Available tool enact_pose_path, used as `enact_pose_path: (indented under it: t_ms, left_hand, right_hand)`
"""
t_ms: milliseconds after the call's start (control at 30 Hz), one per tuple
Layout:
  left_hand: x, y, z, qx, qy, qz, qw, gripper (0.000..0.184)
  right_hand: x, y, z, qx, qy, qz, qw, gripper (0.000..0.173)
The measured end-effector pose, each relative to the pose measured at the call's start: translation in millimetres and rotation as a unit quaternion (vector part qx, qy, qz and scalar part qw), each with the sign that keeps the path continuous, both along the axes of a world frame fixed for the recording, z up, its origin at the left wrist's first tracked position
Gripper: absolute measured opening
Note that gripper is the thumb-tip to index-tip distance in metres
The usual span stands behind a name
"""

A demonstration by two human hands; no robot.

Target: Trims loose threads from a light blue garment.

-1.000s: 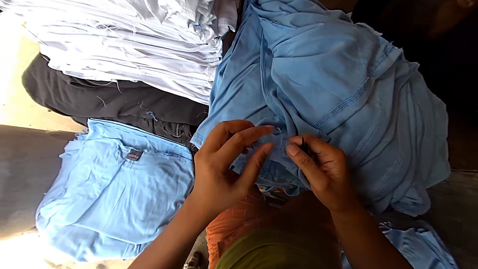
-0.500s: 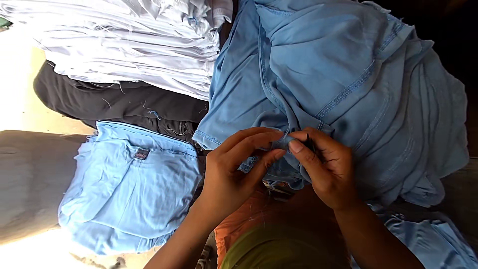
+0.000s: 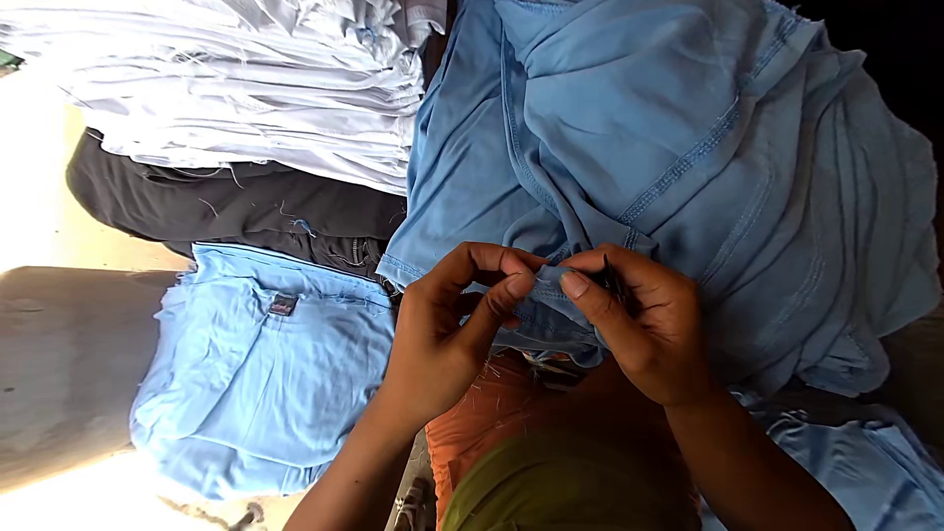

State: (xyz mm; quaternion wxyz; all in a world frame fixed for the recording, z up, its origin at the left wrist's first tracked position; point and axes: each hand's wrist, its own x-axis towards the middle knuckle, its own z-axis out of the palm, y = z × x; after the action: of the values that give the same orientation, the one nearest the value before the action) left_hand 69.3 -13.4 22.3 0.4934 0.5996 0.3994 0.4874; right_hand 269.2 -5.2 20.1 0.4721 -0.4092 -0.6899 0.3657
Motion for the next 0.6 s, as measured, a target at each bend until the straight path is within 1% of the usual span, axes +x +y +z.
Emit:
enact_pose_path:
  t_ms: [133,333,367,433,467,500,567,600]
  left_hand:
    - [-1,-1,-1,-0.012,-0.024,-0.005,1.000,0.010]
    - [0,2,-7,-0.023,-0.055,-0.040,0.997,0.007]
    - [0,2,-7,-0.018,-0.051,-0.043,0.998,0.010]
    - [0,4,-8,0.003,-0.039,-0.053,0.998,0.028]
    - [1,5,-8,0.022,-0.031,-0.050,0.998,0.034]
    - [2,6,-9,0.044,-0.022,-0.034,0.998,0.032]
    - [4,7,-12,0.087,-0.008,0.009,0.996,0.016]
    - [4,7,-12,0.099,-0.003,0.021,0.995,0.010]
  right_hand:
    - [1,1,1,-0.012,-0.006,0.003,1.000,0.013]
    - [3,2,0,-0.025,-0.001,-0.001,1.000,0.013]
    - [4,2,0,-0.025,0.001,0.000,1.000,0.013]
    - [4,2,0,-0.026,0.003,0.002,1.000,0.013]
    - [4,2,0,-0.026,0.004,0.002,1.000,0.013]
    - [4,2,0,-0.026,0.005,0.003,1.000,0.013]
    - [4,3,0,-0.022,0.006,0.006,1.000,0.013]
    - [4,3,0,-0.020,0.006,0.007,1.000,0.013]
